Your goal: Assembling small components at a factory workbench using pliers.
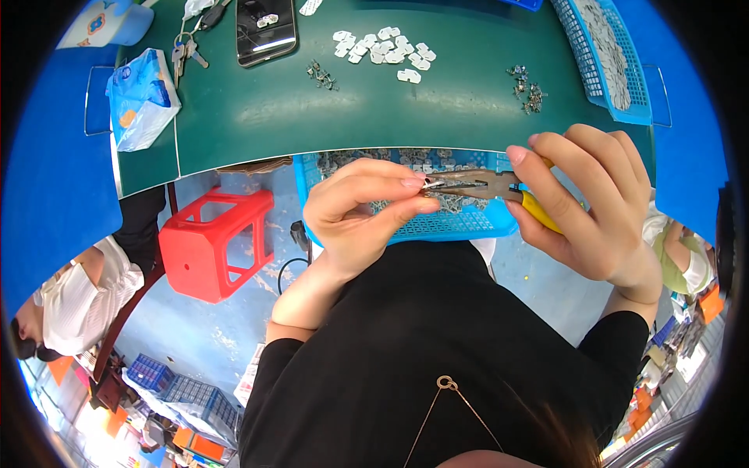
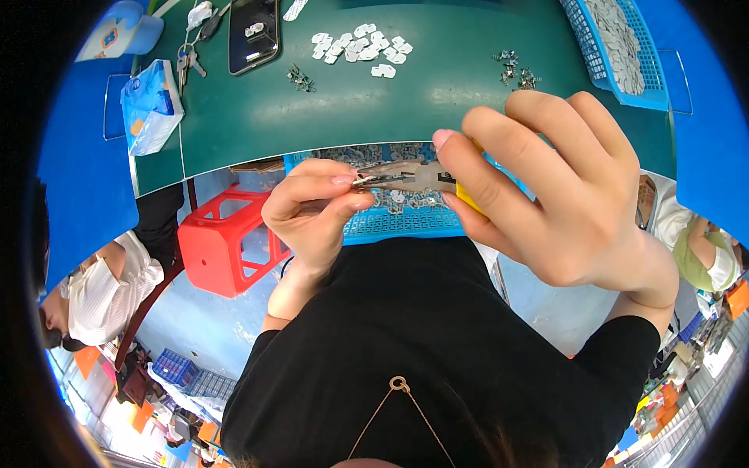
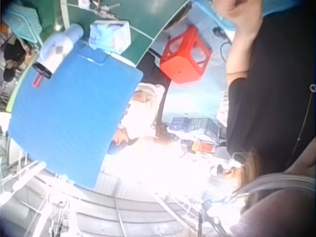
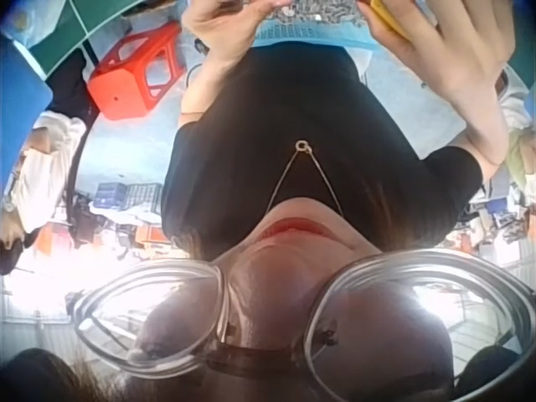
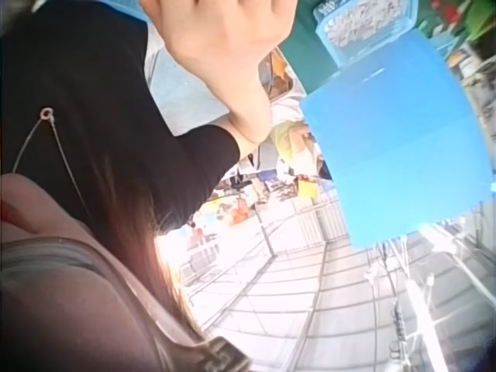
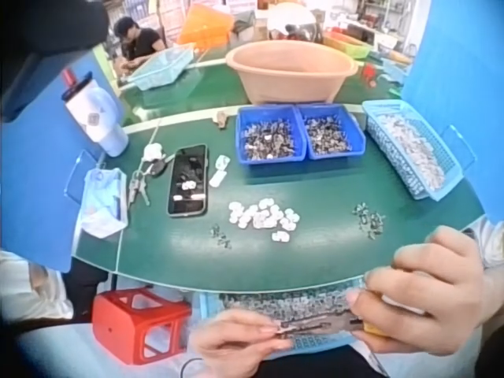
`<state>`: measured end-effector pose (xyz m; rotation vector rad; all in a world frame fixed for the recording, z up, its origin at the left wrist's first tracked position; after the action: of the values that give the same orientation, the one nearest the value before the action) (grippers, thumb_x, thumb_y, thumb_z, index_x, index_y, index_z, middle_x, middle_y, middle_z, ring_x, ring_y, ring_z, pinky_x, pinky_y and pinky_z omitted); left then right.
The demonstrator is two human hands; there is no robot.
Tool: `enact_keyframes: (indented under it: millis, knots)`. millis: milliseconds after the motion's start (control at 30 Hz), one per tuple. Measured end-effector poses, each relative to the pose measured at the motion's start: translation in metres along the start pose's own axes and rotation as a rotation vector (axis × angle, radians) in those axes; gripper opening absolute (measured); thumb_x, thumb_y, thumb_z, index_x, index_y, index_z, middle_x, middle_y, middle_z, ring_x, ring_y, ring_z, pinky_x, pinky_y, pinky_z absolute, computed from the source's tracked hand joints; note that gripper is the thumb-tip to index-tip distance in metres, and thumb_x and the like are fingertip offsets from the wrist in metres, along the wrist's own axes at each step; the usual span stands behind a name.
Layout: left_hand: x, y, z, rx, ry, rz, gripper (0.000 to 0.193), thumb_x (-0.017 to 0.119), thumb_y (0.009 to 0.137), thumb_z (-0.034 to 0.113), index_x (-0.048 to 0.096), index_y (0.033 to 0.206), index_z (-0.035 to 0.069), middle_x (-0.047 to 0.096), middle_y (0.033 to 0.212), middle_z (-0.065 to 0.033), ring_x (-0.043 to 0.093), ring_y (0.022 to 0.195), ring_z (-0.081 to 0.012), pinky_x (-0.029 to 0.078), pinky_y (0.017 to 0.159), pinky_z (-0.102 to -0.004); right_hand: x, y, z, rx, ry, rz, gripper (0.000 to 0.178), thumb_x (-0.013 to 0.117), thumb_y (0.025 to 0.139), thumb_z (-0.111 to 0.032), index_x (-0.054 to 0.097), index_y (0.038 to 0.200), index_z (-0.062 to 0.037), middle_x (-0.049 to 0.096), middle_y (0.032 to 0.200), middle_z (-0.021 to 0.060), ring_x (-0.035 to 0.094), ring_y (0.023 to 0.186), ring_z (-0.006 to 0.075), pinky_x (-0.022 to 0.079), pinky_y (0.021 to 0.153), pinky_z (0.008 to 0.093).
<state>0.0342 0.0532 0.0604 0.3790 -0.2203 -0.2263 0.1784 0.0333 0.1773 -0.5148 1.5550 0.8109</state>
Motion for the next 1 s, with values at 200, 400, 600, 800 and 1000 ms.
enact_keyframes:
  millis: [200,400,600,800,1000]
  knots:
    - [0.004,0.006,0.015,0.096,0.132,-0.034,0.026,0.077,0.064,-0.011,0.063,0.083,-0.001,0.065,0.086,-0.0148,0.064,0.073,-0.0175,0.054,0.063,-0.0253,-0.005,0.001,-0.008,-0.074,-0.083,0.013,0.044,0.077,0.06,-0.01,0.066,0.101,0.0012,0.06,0.096,0.0134,0.056,0.08,0.0264,0.043,0.058,0.0327]
    - [0.003,0.009,0.021,0.073,0.201,-0.048,0.025,0.078,0.063,-0.01,0.065,0.081,-0.001,0.066,0.083,-0.0149,0.065,0.073,-0.0181,0.054,0.063,-0.0256,-0.006,0.003,-0.018,-0.152,-0.173,0.069,0.039,0.075,0.063,-0.011,0.068,0.099,0.0016,0.06,0.094,0.0137,0.056,0.077,0.0259,0.041,0.056,0.0323]
    - [0.003,0.008,0.022,0.086,0.205,-0.064,0.025,0.078,0.063,-0.01,0.065,0.082,-0.001,0.067,0.082,-0.0155,0.066,0.074,-0.019,0.055,0.063,-0.0262,-0.007,0.004,-0.022,-0.193,-0.204,0.072,0.036,0.074,0.064,-0.012,0.068,0.096,0.0015,0.06,0.091,0.013,0.055,0.074,0.0258,0.04,0.055,0.0319]
    - [0.002,0.006,0.023,0.109,0.217,-0.03,0.023,0.077,0.065,-0.007,0.068,0.084,0.001,0.068,0.084,-0.0132,0.069,0.079,-0.0219,0.056,0.064,-0.0271,-0.004,0.001,-0.022,-0.201,-0.174,0.079,0.036,0.074,0.062,-0.012,0.067,0.094,0.0022,0.059,0.086,0.0127,0.055,0.07,0.0247,0.039,0.053,0.0307]
    - [0.006,0.009,0.025,0.125,0.252,-0.046,0.025,0.077,0.063,-0.012,0.064,0.082,-0.002,0.066,0.084,-0.016,0.067,0.078,-0.0222,0.056,0.066,-0.0282,-0.001,0.0,-0.014,-0.152,-0.095,0.077,0.036,0.075,0.06,-0.011,0.066,0.093,0.0025,0.058,0.086,0.0124,0.054,0.069,0.0246,0.04,0.053,0.0312]
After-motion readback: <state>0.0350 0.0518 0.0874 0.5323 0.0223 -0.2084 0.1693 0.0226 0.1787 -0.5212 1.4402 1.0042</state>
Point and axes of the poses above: each hand's wrist, its own y-axis towards the middle knuckle, its own x-axis out of the palm, z = x × y, the point moved 9 cm from there along y, towards the middle knuckle
